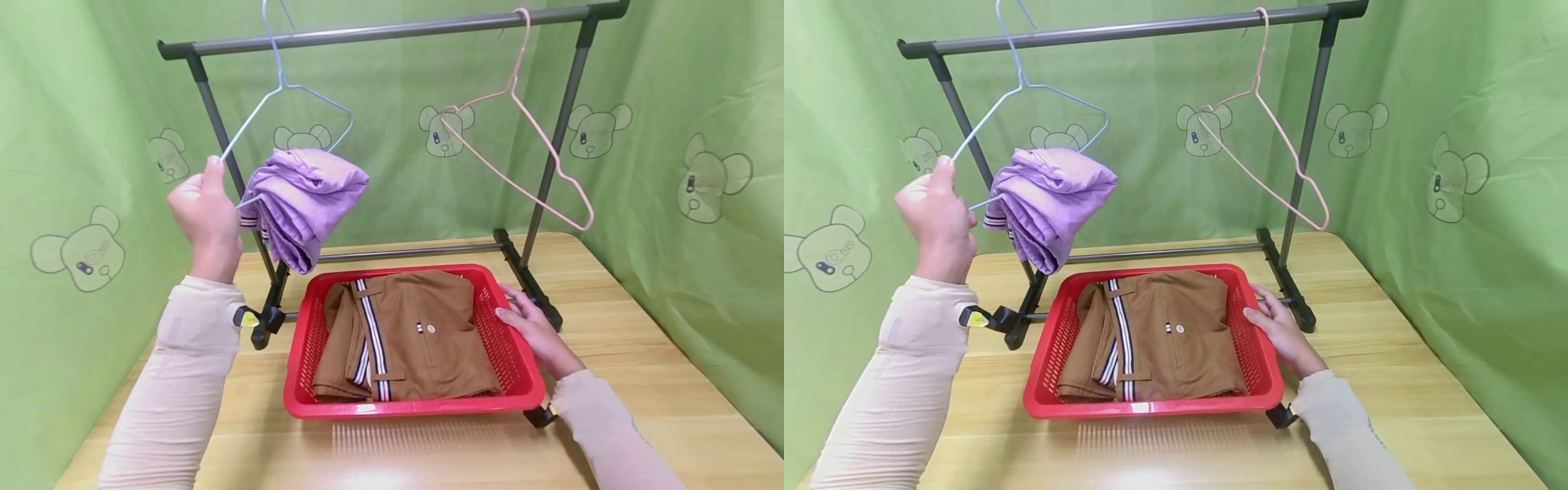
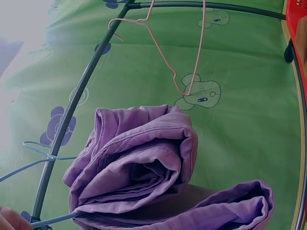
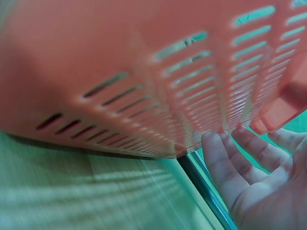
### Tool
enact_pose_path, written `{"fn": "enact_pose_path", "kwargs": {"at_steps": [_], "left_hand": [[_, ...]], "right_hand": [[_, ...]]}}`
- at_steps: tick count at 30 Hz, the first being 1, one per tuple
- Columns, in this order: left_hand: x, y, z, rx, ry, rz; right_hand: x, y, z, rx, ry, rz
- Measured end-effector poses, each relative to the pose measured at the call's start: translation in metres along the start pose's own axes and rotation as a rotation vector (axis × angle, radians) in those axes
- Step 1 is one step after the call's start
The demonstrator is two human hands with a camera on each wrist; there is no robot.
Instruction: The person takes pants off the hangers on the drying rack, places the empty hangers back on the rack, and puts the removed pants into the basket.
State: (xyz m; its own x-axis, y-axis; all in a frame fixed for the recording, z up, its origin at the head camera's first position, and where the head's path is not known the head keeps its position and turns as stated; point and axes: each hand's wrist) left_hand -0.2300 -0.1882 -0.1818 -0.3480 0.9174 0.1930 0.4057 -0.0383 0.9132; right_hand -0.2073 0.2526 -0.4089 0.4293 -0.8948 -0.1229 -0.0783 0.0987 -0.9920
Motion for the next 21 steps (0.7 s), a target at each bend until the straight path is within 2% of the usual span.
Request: {"fn": "enact_pose_path", "kwargs": {"at_steps": [9, 21], "left_hand": [[-0.001, 0.004, 0.007, 0.021, -0.006, 0.048], [-0.005, 0.003, 0.012, 0.008, 0.002, 0.043]], "right_hand": [[-0.003, 0.000, 0.000, -0.001, -0.003, 0.012], [-0.004, 0.001, -0.001, 0.001, -0.008, 0.001]]}}
Point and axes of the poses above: each hand's wrist, its own z-axis away from the middle knuckle, its own x-axis out of the palm, y = z × x, and after that the axes turned 15 degrees about -y, right-handed
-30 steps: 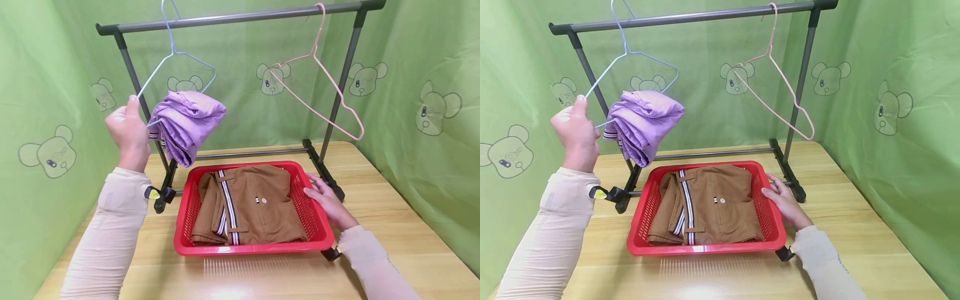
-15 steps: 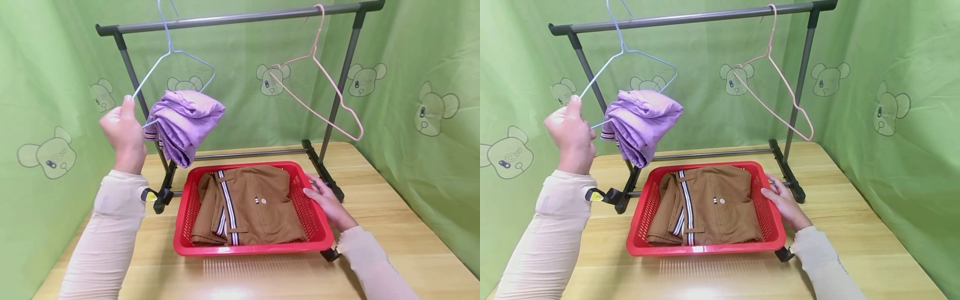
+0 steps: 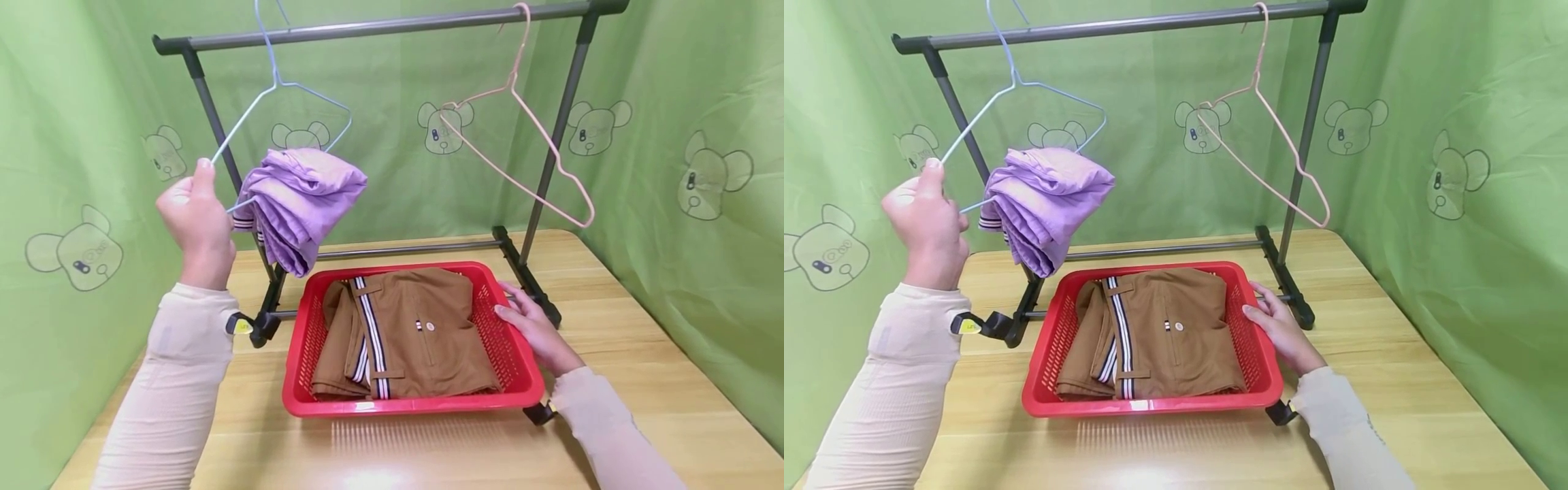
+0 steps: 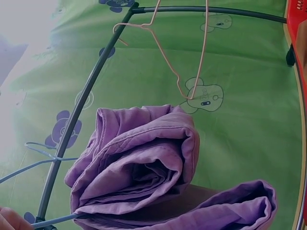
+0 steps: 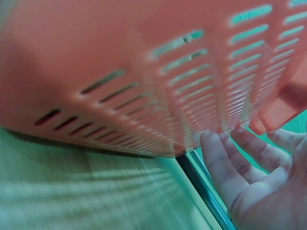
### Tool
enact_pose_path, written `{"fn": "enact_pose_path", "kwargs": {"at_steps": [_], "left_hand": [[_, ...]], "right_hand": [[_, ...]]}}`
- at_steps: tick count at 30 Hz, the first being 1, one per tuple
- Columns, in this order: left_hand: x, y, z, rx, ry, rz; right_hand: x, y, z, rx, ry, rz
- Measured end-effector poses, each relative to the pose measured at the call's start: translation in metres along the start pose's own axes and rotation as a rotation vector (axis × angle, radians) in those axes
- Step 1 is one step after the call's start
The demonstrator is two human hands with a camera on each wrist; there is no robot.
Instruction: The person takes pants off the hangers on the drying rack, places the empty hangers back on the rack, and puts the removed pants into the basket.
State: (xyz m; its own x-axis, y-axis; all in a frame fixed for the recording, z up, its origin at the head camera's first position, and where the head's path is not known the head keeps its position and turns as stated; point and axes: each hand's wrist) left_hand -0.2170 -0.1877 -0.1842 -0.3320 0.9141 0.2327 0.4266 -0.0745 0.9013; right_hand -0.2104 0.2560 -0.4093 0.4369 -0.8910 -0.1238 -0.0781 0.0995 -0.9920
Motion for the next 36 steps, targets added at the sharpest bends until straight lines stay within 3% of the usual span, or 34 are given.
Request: {"fn": "enact_pose_path", "kwargs": {"at_steps": [11, 20, 28, 36], "left_hand": [[-0.005, -0.005, 0.006, -0.019, -0.017, 0.018], [-0.006, -0.006, 0.008, -0.006, -0.026, 0.009], [-0.005, -0.004, 0.008, -0.011, -0.027, 0.012], [-0.005, -0.004, 0.007, -0.011, -0.019, 0.020]], "right_hand": [[0.002, -0.003, 0.000, 0.022, 0.042, 0.053], [-0.004, -0.015, 0.001, 0.061, 0.075, 0.308], [-0.013, -0.035, 0.000, 0.099, 0.025, 0.508], [-0.023, -0.060, -0.001, 0.104, -0.005, 0.533]]}}
Point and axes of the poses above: each hand's wrist, its own z-axis away from the middle knuckle, its own x-axis out of the palm, y = z × x, and after that the axes turned 15 degrees about -y, right-handed
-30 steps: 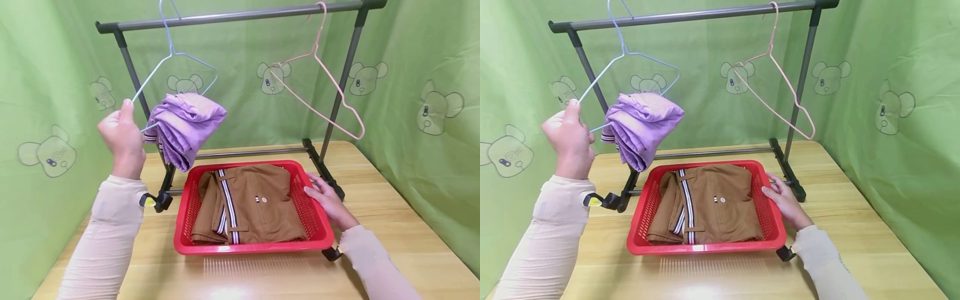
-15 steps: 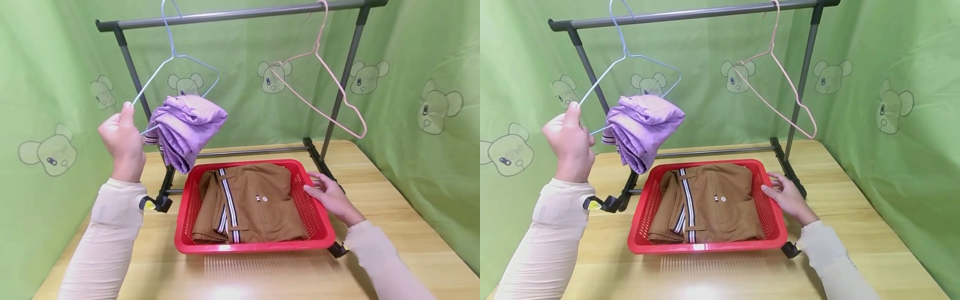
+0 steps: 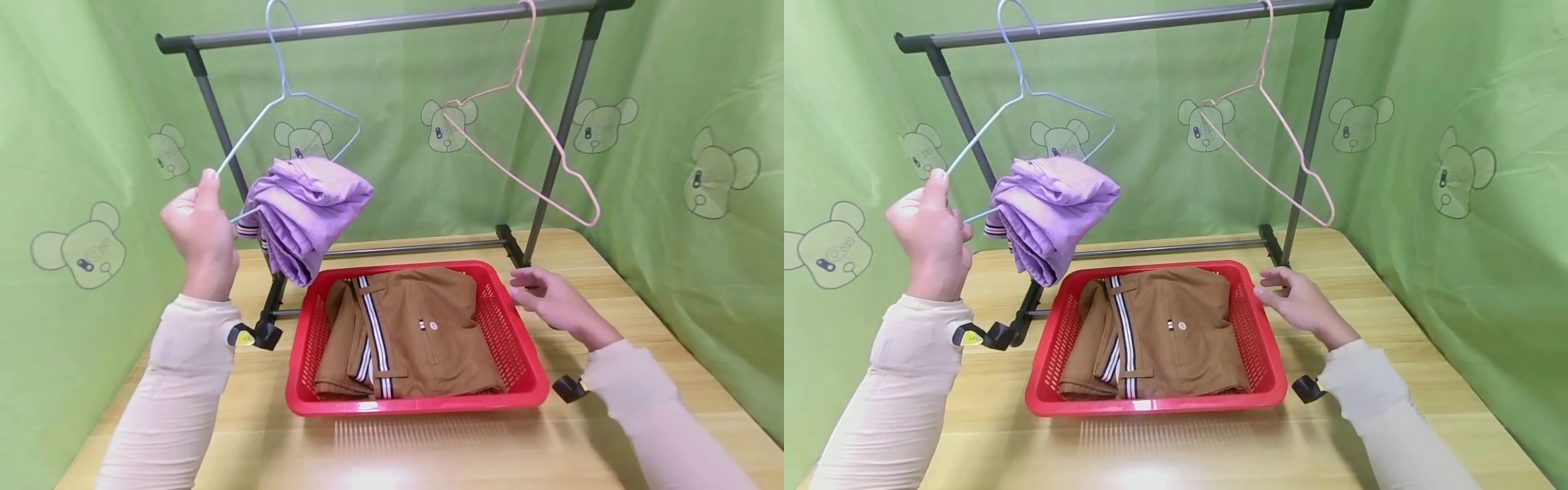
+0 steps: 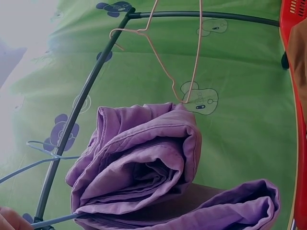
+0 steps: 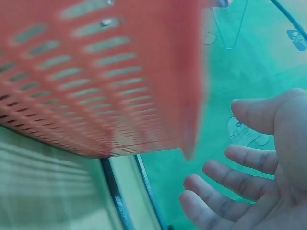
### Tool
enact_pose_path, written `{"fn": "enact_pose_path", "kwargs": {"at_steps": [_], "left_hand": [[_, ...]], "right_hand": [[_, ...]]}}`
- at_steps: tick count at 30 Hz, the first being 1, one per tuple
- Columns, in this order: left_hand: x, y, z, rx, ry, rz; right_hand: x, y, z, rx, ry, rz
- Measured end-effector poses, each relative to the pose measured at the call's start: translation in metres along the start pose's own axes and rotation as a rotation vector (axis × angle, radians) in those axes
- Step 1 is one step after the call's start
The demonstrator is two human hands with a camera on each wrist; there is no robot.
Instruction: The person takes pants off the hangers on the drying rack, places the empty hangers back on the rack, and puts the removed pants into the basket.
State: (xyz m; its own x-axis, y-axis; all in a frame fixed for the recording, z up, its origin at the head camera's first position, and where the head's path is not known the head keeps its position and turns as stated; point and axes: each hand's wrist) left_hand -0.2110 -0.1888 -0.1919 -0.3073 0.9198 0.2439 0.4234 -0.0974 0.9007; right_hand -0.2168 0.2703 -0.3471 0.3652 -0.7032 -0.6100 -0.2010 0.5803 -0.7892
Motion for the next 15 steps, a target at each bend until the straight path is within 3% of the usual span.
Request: {"fn": "enact_pose_path", "kwargs": {"at_steps": [15], "left_hand": [[0.004, -0.006, 0.004, -0.004, -0.008, -0.029]], "right_hand": [[-0.018, -0.031, -0.003, -0.015, -0.040, -0.093]]}}
Point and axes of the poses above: each hand's wrist, its own z-axis away from the middle knuckle, its own x-axis out of the palm, y = z × x, and after that the axes turned 15 degrees about -y, right-handed
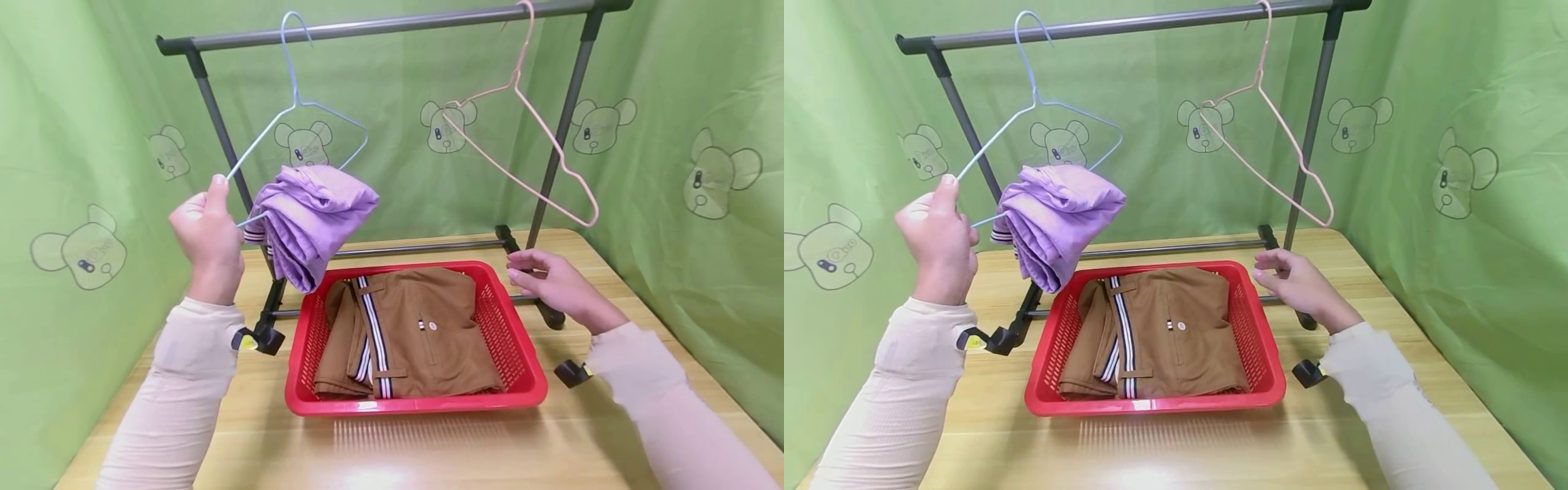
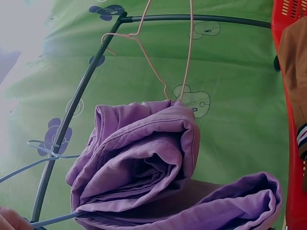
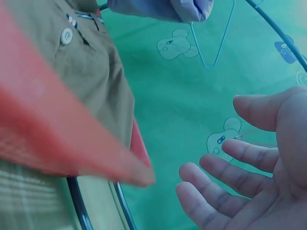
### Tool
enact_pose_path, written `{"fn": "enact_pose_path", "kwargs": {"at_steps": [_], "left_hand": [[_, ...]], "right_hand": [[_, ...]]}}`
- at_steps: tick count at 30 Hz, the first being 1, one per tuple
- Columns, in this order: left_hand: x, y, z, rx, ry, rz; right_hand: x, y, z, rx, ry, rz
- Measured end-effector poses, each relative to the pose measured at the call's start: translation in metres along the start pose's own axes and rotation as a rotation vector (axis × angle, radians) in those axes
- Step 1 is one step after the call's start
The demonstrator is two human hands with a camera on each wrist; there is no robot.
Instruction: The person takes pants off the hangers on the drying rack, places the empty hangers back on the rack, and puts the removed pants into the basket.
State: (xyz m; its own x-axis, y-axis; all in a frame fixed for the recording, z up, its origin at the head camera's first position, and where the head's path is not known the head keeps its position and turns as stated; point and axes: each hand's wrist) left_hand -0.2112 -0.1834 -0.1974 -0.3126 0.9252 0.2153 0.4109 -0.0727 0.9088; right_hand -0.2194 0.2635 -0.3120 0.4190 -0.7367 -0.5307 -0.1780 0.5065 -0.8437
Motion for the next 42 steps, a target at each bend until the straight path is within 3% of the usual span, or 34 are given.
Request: {"fn": "enact_pose_path", "kwargs": {"at_steps": [14, 22, 31, 42], "left_hand": [[0.005, -0.004, 0.006, 0.031, 0.000, -0.037], [0.006, -0.005, 0.007, 0.039, -0.011, -0.014], [0.008, -0.007, 0.009, 0.037, -0.008, -0.025], [0.011, -0.007, 0.011, 0.041, 0.000, -0.034]], "right_hand": [[0.006, -0.033, -0.014, -0.051, -0.016, 0.007], [0.013, -0.047, -0.027, -0.089, -0.001, -0.017], [0.027, -0.055, -0.043, -0.116, -0.008, -0.118], [0.045, -0.062, -0.061, -0.089, -0.042, -0.202]]}}
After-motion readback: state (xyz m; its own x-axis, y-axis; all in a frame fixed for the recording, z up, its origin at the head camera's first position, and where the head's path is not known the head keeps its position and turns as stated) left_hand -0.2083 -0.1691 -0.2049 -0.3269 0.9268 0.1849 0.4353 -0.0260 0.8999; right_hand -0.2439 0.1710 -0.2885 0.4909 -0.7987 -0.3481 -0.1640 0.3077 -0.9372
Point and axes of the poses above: each hand's wrist, its own z-axis away from the middle knuckle, its own x-axis out of the palm, y = z × x, and after that the axes turned 15 degrees about -y, right-handed
